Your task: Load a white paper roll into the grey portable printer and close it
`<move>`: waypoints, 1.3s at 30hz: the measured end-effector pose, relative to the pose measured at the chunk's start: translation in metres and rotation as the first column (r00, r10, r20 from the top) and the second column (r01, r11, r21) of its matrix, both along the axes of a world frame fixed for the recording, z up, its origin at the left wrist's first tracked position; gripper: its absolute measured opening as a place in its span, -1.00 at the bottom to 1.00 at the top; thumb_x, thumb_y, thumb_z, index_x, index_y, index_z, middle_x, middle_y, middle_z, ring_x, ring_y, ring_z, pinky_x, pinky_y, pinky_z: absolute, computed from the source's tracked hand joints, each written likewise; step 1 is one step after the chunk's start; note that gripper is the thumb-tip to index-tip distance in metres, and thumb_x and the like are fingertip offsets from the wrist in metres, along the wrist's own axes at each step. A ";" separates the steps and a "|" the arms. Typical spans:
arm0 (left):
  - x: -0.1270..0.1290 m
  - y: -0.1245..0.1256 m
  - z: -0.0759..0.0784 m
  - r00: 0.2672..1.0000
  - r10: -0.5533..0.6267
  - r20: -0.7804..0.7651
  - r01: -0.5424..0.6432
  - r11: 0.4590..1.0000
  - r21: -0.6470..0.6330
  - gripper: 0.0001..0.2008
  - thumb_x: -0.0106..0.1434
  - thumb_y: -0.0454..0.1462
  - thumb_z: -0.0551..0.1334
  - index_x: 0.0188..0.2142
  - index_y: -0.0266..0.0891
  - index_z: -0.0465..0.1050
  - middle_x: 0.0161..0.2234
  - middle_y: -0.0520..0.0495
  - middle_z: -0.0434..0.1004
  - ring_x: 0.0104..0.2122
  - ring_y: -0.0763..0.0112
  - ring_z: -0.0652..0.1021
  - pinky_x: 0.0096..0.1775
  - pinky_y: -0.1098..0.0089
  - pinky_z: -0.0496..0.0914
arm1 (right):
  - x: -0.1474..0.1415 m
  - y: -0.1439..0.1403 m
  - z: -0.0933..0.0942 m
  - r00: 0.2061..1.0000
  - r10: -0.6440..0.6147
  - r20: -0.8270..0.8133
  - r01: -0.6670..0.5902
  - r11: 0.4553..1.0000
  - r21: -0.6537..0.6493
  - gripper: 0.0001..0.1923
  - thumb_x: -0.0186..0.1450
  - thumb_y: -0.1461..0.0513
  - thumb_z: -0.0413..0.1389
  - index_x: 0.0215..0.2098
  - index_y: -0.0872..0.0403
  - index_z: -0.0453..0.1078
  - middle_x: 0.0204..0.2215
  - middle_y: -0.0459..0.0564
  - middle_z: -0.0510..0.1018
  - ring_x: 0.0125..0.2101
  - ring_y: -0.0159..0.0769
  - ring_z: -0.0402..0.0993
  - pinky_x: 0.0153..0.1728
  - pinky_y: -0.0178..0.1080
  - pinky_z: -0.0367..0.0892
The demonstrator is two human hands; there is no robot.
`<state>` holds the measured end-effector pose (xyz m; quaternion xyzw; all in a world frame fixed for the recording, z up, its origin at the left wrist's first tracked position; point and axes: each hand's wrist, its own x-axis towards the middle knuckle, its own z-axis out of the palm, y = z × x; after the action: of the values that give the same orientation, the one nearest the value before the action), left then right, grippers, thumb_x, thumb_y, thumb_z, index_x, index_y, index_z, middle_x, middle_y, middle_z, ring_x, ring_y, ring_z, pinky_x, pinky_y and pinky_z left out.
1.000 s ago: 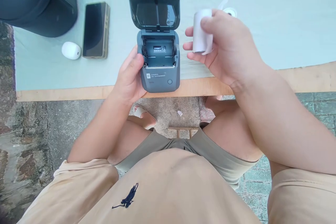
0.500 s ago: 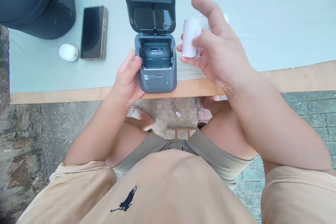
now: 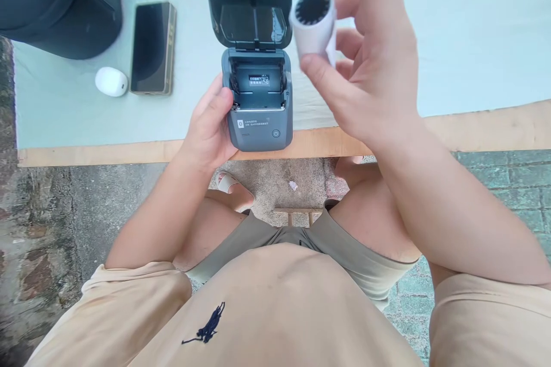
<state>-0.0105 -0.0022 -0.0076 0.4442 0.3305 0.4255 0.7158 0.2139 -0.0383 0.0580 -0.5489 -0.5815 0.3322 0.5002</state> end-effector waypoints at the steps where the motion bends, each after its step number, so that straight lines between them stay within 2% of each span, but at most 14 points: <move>1: 0.000 0.000 0.001 1.000 -0.002 0.015 0.002 1.000 0.004 -0.48 0.26 0.12 0.45 0.08 -0.04 0.51 0.08 -0.06 0.72 0.43 0.02 0.47 0.34 0.11 0.52 | -0.002 -0.001 0.001 0.996 0.035 0.082 -0.042 0.995 0.091 -0.52 0.30 0.03 0.35 0.15 -0.46 0.43 0.31 -0.39 0.29 0.08 -0.32 0.60 -0.09 -0.27 0.50; 3: 0.001 -0.002 0.003 0.998 -0.003 0.055 0.003 1.000 0.005 -0.52 0.27 0.10 0.46 0.05 -0.06 0.52 0.02 -0.06 0.74 0.43 0.03 0.48 0.36 0.11 0.52 | -0.009 0.000 0.001 0.958 0.080 0.275 -0.147 0.961 0.233 -0.63 0.38 0.03 0.25 0.13 -0.32 0.38 0.21 -0.26 0.39 0.01 -0.27 0.65 -0.07 -0.19 0.54; 6: 0.002 -0.005 0.007 0.996 0.010 0.092 -0.007 1.000 -0.030 -0.63 0.35 0.01 0.42 0.03 -0.09 0.54 0.03 -0.08 0.74 0.44 0.07 0.48 0.35 0.16 0.54 | -0.020 0.004 0.000 0.879 0.055 0.474 -0.180 0.958 0.222 -0.81 0.40 0.16 0.16 -0.02 -0.14 0.39 -0.01 -0.14 0.60 0.01 -0.12 0.66 0.01 -0.04 0.58; 8: 0.002 -0.007 0.009 0.994 0.023 0.103 -0.017 0.998 -0.060 -0.68 0.42 -0.06 0.36 0.07 -0.13 0.54 0.06 -0.08 0.73 0.43 0.10 0.49 0.33 0.18 0.55 | -0.026 0.007 -0.002 0.823 0.018 0.568 -0.172 0.961 0.219 -0.79 0.35 0.27 0.12 -0.07 -0.12 0.40 -0.07 -0.12 0.66 0.01 -0.05 0.66 -0.02 0.02 0.56; 10: 0.003 -0.008 0.010 0.993 0.031 0.110 -0.023 0.997 -0.073 -0.67 0.45 -0.12 0.33 0.12 -0.17 0.52 0.05 -0.07 0.73 0.41 0.11 0.51 0.32 0.18 0.56 | -0.029 0.010 -0.003 0.792 0.008 0.610 -0.178 0.960 0.218 -0.73 0.30 0.34 0.10 -0.10 -0.12 0.41 -0.04 -0.10 0.68 0.02 -0.01 0.64 -0.05 0.03 0.54; 14: 0.003 -0.007 0.008 0.994 0.033 0.100 -0.026 0.997 -0.068 -0.68 0.44 -0.15 0.32 0.12 -0.19 0.53 0.01 -0.07 0.74 0.39 0.13 0.53 0.34 0.20 0.53 | -0.033 0.014 -0.006 0.753 -0.002 0.658 -0.160 0.969 0.187 -0.74 0.32 0.37 0.08 -0.13 -0.10 0.44 0.04 -0.01 0.62 0.03 0.02 0.58 -0.13 0.02 0.52; 19: 0.003 -0.005 0.007 0.997 0.034 0.072 -0.030 0.998 -0.052 -0.67 0.41 -0.10 0.34 0.09 -0.16 0.53 0.03 -0.06 0.70 0.46 0.11 0.44 0.38 0.18 0.48 | -0.029 0.020 -0.011 0.725 0.056 0.687 -0.190 0.974 0.121 -0.88 0.28 0.30 0.18 -0.26 -0.08 0.40 -0.02 0.01 0.60 -0.15 -0.01 0.55 -0.16 0.07 0.50; 24: 0.003 -0.003 0.002 0.999 0.032 0.032 -0.031 0.999 -0.022 -0.57 0.34 0.01 0.39 0.09 -0.12 0.52 0.06 -0.09 0.66 0.50 0.04 0.37 0.40 0.13 0.45 | -0.028 0.017 -0.011 0.727 0.009 0.686 -0.209 0.955 0.209 -0.91 0.36 0.24 0.12 -0.32 -0.06 0.41 -0.14 0.01 0.62 -0.16 -0.01 0.55 -0.15 0.07 0.47; 26: 0.003 -0.002 0.001 0.999 0.041 0.022 -0.041 0.999 -0.001 -0.50 0.32 0.14 0.37 0.06 -0.12 0.52 0.06 -0.10 0.65 0.50 0.00 0.37 0.39 0.10 0.46 | -0.029 0.014 -0.011 0.721 0.002 0.693 -0.230 0.944 0.236 -0.86 0.40 0.21 0.09 -0.33 -0.06 0.43 -0.22 0.02 0.62 -0.19 0.00 0.56 -0.17 0.10 0.44; 29: 0.003 -0.001 0.003 0.998 0.041 0.038 -0.041 0.999 0.004 -0.35 0.23 0.28 0.39 0.05 -0.12 0.49 0.03 -0.13 0.66 0.46 -0.06 0.41 0.35 0.09 0.50 | -0.030 0.008 -0.015 0.718 0.078 0.692 -0.326 0.916 0.235 -0.76 0.47 0.11 0.07 -0.34 -0.07 0.45 -0.26 -0.02 0.65 -0.20 -0.01 0.59 -0.14 0.13 0.39; 32: 0.001 0.000 0.002 1.000 0.009 0.018 -0.009 1.000 0.014 -0.28 0.05 0.15 0.57 0.06 -0.10 0.42 0.01 -0.10 0.66 0.39 -0.06 0.50 0.30 0.11 0.53 | -0.027 0.006 -0.020 0.727 0.168 0.665 -0.418 0.877 0.236 -0.74 0.46 -0.02 0.14 -0.30 -0.09 0.48 -0.18 -0.08 0.70 -0.05 0.00 0.63 -0.04 0.16 0.40; 34: -0.001 0.002 -0.001 1.000 -0.013 -0.020 0.014 0.999 0.035 -0.21 -0.02 0.08 0.62 0.09 -0.08 0.38 0.03 -0.10 0.66 0.34 -0.07 0.56 0.25 0.11 0.55 | -0.023 0.006 -0.024 0.766 0.177 0.618 -0.413 0.872 0.264 -0.77 0.46 -0.02 0.18 -0.28 -0.10 0.49 -0.17 -0.07 0.70 0.00 0.00 0.62 0.00 0.17 0.42; 36: -0.002 0.005 -0.007 0.999 -0.025 -0.047 0.029 0.997 0.067 -0.11 -0.05 0.09 0.63 0.17 -0.07 0.32 0.10 -0.15 0.63 0.30 -0.09 0.58 0.21 0.10 0.57 | -0.018 0.007 -0.026 0.808 0.138 0.573 -0.365 0.881 0.301 -0.82 0.46 0.03 0.19 -0.24 -0.10 0.49 -0.16 -0.06 0.68 -0.05 -0.04 0.61 0.00 0.16 0.45; 39: -0.004 0.009 -0.015 0.997 -0.041 -0.062 0.048 0.991 0.123 0.09 -0.15 0.09 0.66 0.29 0.01 0.21 0.26 -0.18 0.53 0.31 -0.09 0.57 0.24 0.08 0.57 | -0.013 0.008 -0.029 0.809 0.076 0.583 -0.320 0.888 0.329 -0.84 0.44 0.04 0.24 -0.13 -0.09 0.47 -0.08 0.02 0.62 -0.07 -0.06 0.57 0.01 0.17 0.49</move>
<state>-0.0141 0.0069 -0.0229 0.5077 0.3144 0.4160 0.6858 0.2008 -0.0307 0.0292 -0.4380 -0.8129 0.0796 0.3755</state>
